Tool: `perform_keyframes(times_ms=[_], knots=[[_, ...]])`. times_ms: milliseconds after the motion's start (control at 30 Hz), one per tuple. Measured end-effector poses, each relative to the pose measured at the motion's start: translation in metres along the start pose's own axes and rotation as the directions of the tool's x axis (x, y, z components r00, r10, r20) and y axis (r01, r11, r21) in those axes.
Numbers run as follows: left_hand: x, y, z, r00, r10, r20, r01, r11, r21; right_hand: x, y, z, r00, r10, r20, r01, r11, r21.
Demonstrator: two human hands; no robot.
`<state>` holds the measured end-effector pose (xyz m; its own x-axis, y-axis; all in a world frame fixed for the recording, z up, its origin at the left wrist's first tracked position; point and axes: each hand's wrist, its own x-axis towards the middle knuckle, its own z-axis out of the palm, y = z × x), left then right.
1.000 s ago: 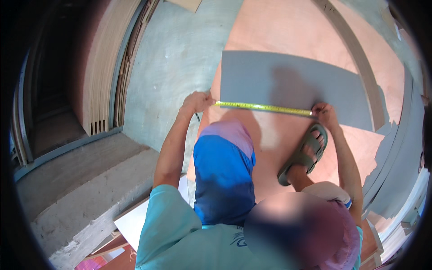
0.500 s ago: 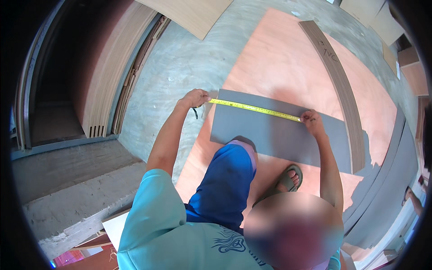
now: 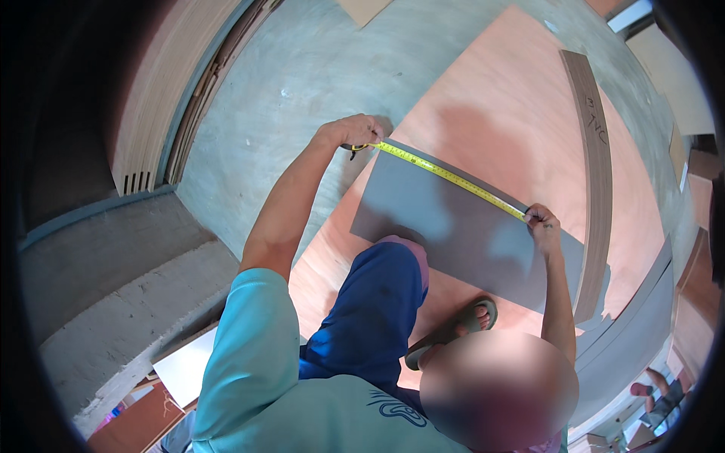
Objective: The person kneels on the floor and uses a utility knife to cut a gray flooring sheet. They measure the sheet with a tape measure, use a wooden plank as a straightedge guide, and score the material to create a cut line.
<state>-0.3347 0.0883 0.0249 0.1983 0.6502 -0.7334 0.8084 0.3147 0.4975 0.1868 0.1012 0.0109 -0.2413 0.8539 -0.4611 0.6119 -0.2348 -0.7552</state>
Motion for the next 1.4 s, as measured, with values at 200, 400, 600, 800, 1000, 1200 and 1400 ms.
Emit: perform_keyframes(times_ms=[200, 400, 600, 800, 1000, 1200, 1400], knots=[[-0.001, 0.007, -0.008, 0.998, -0.046, 0.038, 0.048, 0.998, -0.046, 0.001, -0.007, 0.002, 0.999, 0.045, 0.011, -0.045, 0.998, 0.047], [0.007, -0.009, -0.013, 0.994, 0.062, 0.086, -0.049, 0.989, -0.143, 0.005, -0.011, 0.002, 0.994, 0.108, 0.032, -0.108, 0.994, 0.01], [0.013, -0.004, -0.016, 0.996, 0.039, 0.086, -0.031, 0.995, -0.093, 0.004, -0.008, 0.0, 0.992, 0.124, 0.036, -0.124, 0.992, 0.015], [0.013, 0.003, -0.017, 0.994, -0.016, 0.111, 0.024, 0.997, -0.067, -0.001, -0.008, 0.001, 0.999, 0.042, 0.016, -0.043, 0.997, 0.064], [0.01, 0.006, -0.018, 0.992, -0.019, 0.122, 0.024, 0.999, -0.038, 0.0, -0.007, 0.002, 0.999, 0.053, 0.014, -0.054, 0.994, 0.096], [0.008, 0.006, -0.016, 0.993, -0.003, 0.114, 0.013, 0.996, -0.091, 0.002, -0.009, 0.001, 0.995, 0.089, 0.036, -0.092, 0.994, 0.065], [0.005, 0.01, -0.019, 0.993, 0.017, 0.119, -0.003, 0.993, -0.118, 0.005, 0.001, 0.001, 0.996, 0.078, 0.031, -0.081, 0.992, 0.095]])
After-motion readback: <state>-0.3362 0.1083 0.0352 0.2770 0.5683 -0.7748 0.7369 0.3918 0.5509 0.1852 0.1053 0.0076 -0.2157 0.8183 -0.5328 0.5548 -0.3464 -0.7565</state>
